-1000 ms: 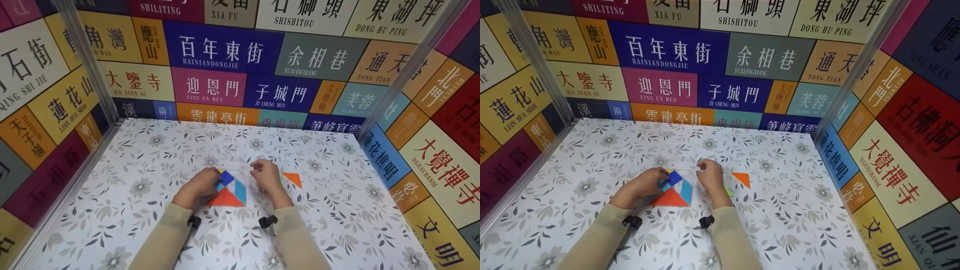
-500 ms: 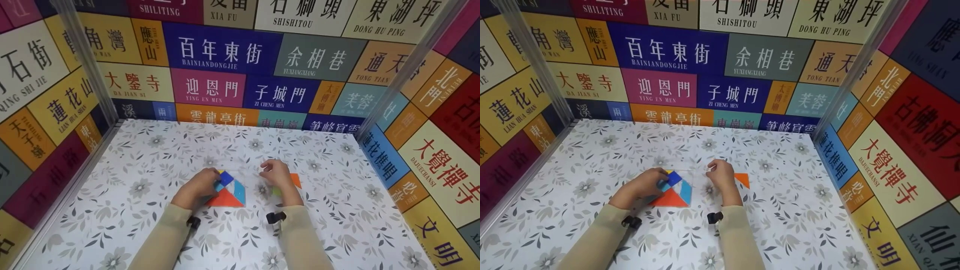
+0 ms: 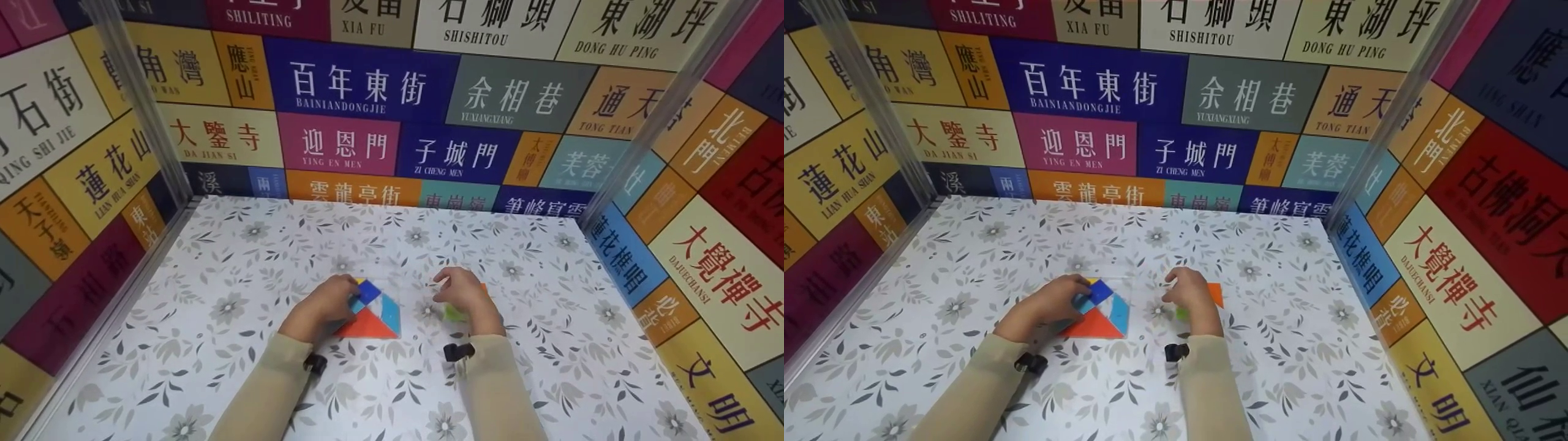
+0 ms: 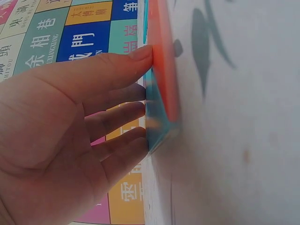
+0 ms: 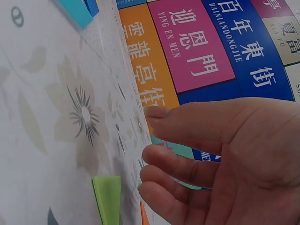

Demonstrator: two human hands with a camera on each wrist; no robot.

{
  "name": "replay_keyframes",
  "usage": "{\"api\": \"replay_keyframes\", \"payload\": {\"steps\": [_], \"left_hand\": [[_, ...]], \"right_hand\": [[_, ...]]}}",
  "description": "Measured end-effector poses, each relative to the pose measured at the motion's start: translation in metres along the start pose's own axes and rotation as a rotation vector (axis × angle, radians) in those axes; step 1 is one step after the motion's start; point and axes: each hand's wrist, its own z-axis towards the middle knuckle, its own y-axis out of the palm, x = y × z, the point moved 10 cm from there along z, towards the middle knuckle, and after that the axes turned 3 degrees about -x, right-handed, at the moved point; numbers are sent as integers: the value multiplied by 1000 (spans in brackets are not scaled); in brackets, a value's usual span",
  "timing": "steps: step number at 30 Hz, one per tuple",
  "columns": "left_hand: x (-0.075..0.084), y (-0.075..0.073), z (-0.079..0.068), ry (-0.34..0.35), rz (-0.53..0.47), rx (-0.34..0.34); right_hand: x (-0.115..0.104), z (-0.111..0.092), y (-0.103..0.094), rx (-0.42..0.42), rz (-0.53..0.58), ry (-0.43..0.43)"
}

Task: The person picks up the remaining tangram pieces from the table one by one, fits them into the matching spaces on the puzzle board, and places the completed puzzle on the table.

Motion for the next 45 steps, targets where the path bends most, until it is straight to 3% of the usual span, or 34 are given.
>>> {"api": "replay_keyframes", "payload": {"steps": [7, 15, 23, 30, 40, 45], "left_hand": [[-1, 2, 0, -14, -7, -14], [3, -1, 0, 41, 19, 13], [-2, 3, 0, -38, -17, -31], [-7, 4, -1, -79, -57, -29], [-10, 6, 0, -85, -59, -30], [-5, 3, 2, -33, -10, -4]], "right_hand": [[12, -6, 2, -30, -101, 73], [25, -9, 9, -73, -125, 123], [37, -6, 10, -82, 41, 43], [40, -1, 7, -41, 50, -31], [38, -1, 6, -39, 73, -29], [35, 0, 3, -21, 41, -74]]}}
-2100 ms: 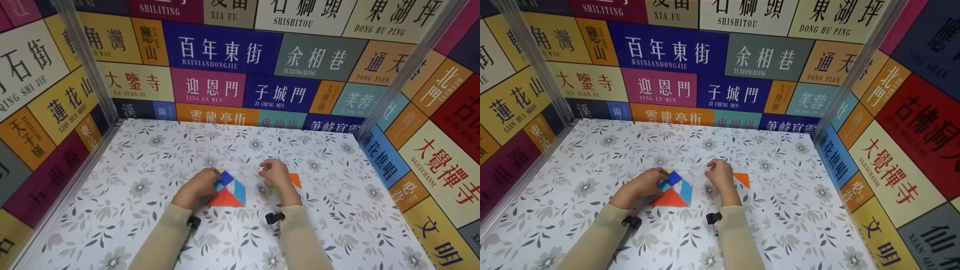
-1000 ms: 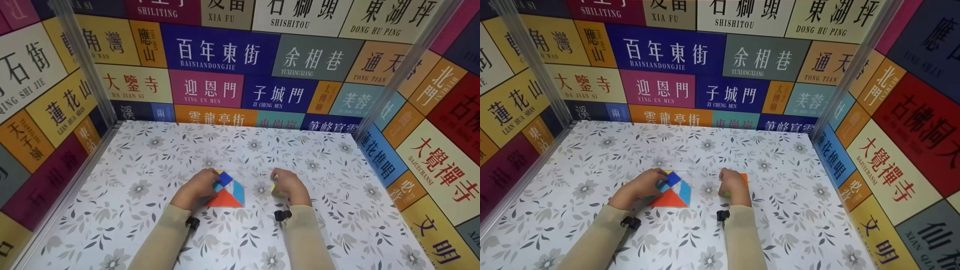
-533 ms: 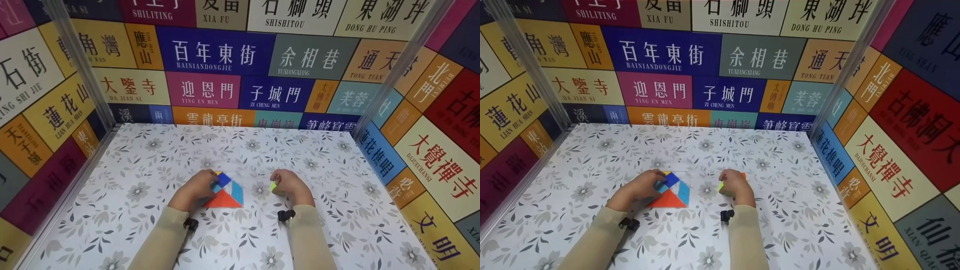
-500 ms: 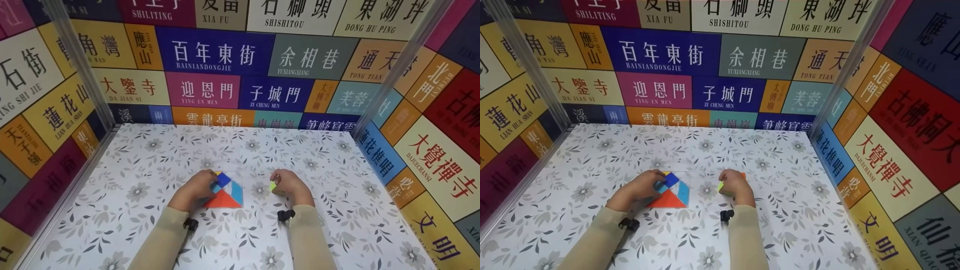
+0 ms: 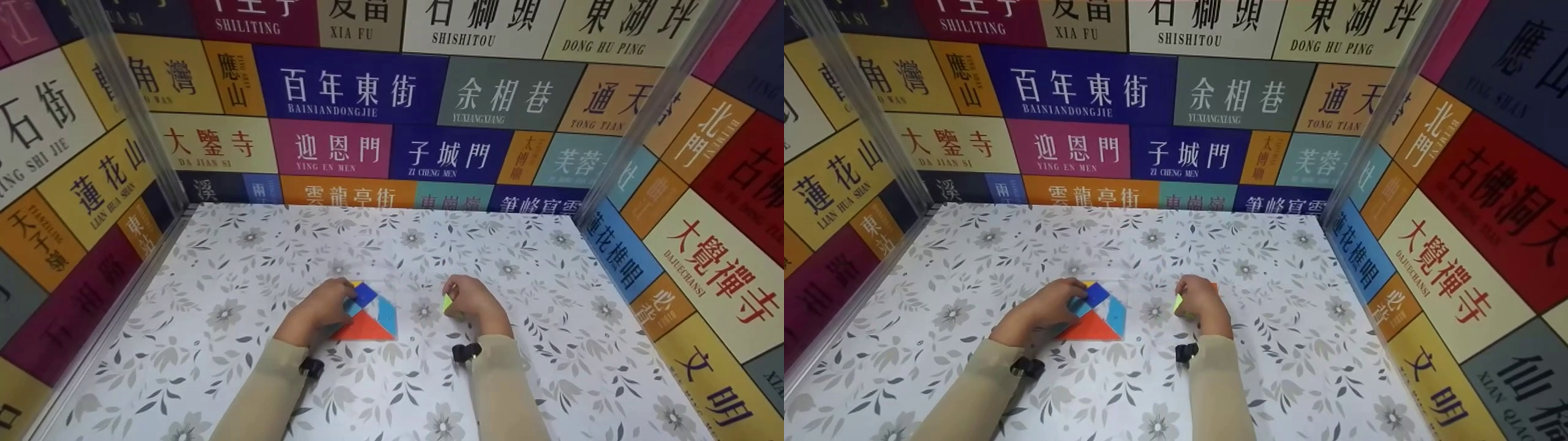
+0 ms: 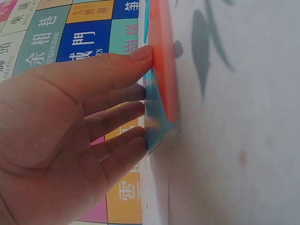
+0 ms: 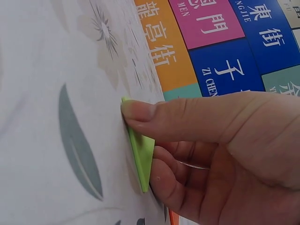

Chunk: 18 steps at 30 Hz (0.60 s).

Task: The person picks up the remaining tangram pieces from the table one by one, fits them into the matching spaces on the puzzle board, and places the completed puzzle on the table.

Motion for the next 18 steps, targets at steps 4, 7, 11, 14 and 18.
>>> {"api": "replay_keyframes", "payload": {"steps": [4, 7, 11, 14, 18], "left_hand": [[-1, 0, 0, -15, 5, 4], [-3, 1, 1, -33, 5, -6], [-3, 2, 1, -32, 6, -10], [-3, 1, 1, -27, 4, -7], [-3, 1, 1, -36, 5, -16]], "right_hand": [[1, 2, 0, 5, 6, 8], [2, 2, 0, 13, 9, 29], [0, 3, -2, 30, 7, 25], [-2, 5, -5, 54, 2, 8], [-3, 6, -8, 76, 17, 6]]}}
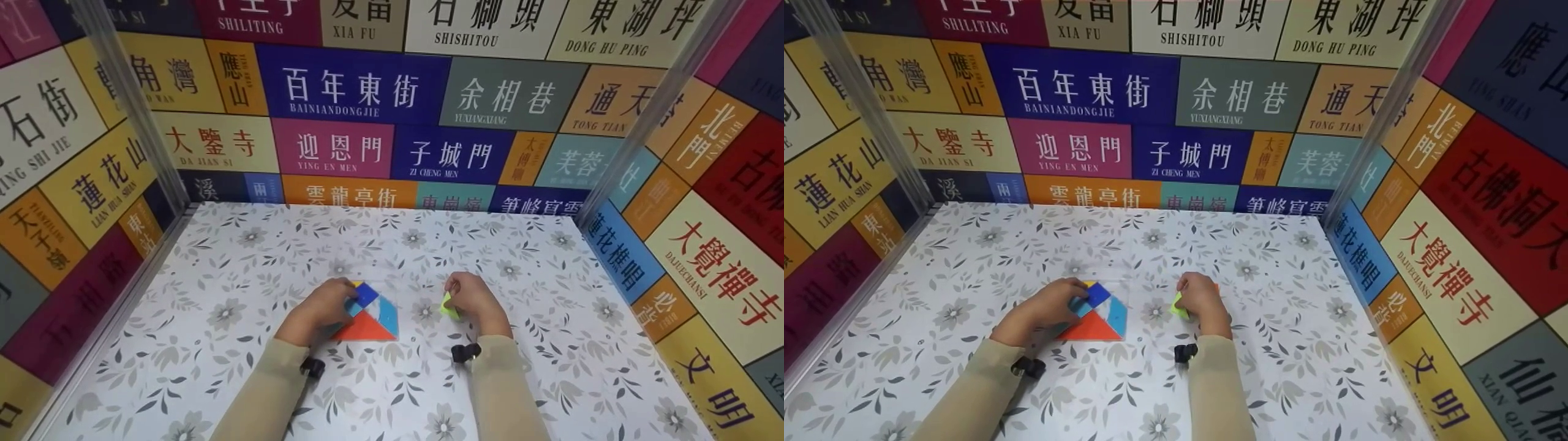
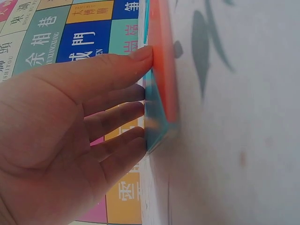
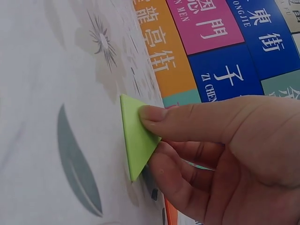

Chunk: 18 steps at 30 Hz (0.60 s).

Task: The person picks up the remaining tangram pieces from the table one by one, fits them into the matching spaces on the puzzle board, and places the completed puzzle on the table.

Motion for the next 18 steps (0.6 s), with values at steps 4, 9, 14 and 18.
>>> {"api": "replay_keyframes", "payload": {"steps": [4, 9, 14, 18], "left_hand": [[-1, 0, -1, -21, -11, -14], [2, -1, -2, 14, -7, 1], [9, -5, -3, 93, 20, 26], [7, -4, -3, 77, 11, 18]], "right_hand": [[2, 2, -2, 13, 51, 22], [2, 1, -5, 49, 108, 34], [0, 0, -9, 83, 145, 37], [1, 1, -11, 106, 174, 62]]}}
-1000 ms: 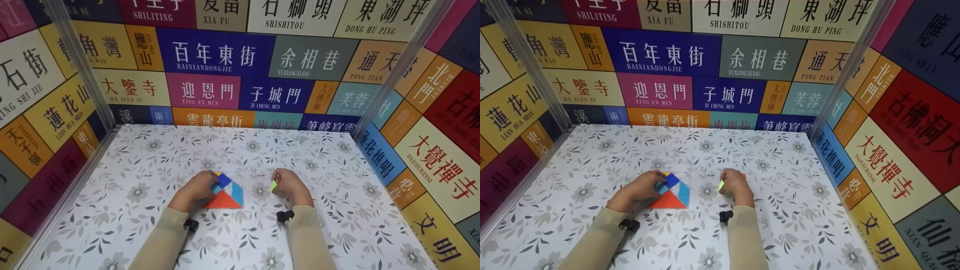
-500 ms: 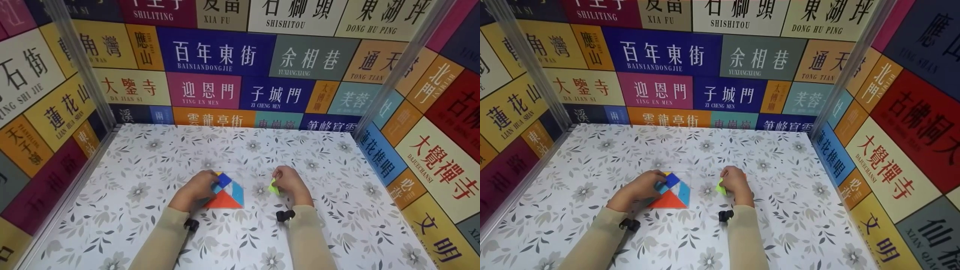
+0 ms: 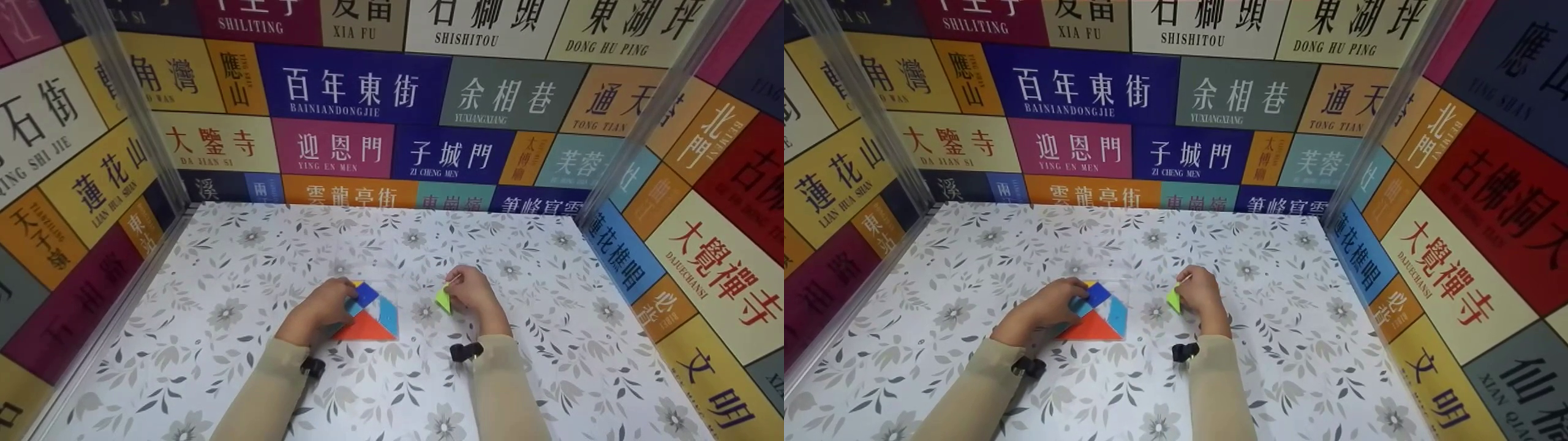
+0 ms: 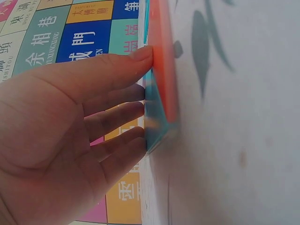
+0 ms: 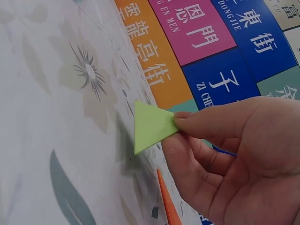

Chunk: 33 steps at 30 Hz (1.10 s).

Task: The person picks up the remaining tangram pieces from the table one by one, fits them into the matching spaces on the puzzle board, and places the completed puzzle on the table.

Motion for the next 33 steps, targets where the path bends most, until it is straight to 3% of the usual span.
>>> {"api": "replay_keyframes", "payload": {"steps": [9, 15, 19, 26, 33], "left_hand": [[-5, 2, 0, -54, -41, -8], [-7, 3, 0, -72, -58, -19], [-8, 3, 0, -84, -74, -23], [0, 0, 0, -21, -26, 1], [-7, 4, 1, -89, -55, -33]], "right_hand": [[-7, 1, 6, 19, 75, -6], [-15, -1, 12, 30, 40, -15], [-20, 0, 15, 44, 100, -42], [-31, 0, 19, 72, 214, -125], [-31, 3, 27, 44, 283, -112]]}}
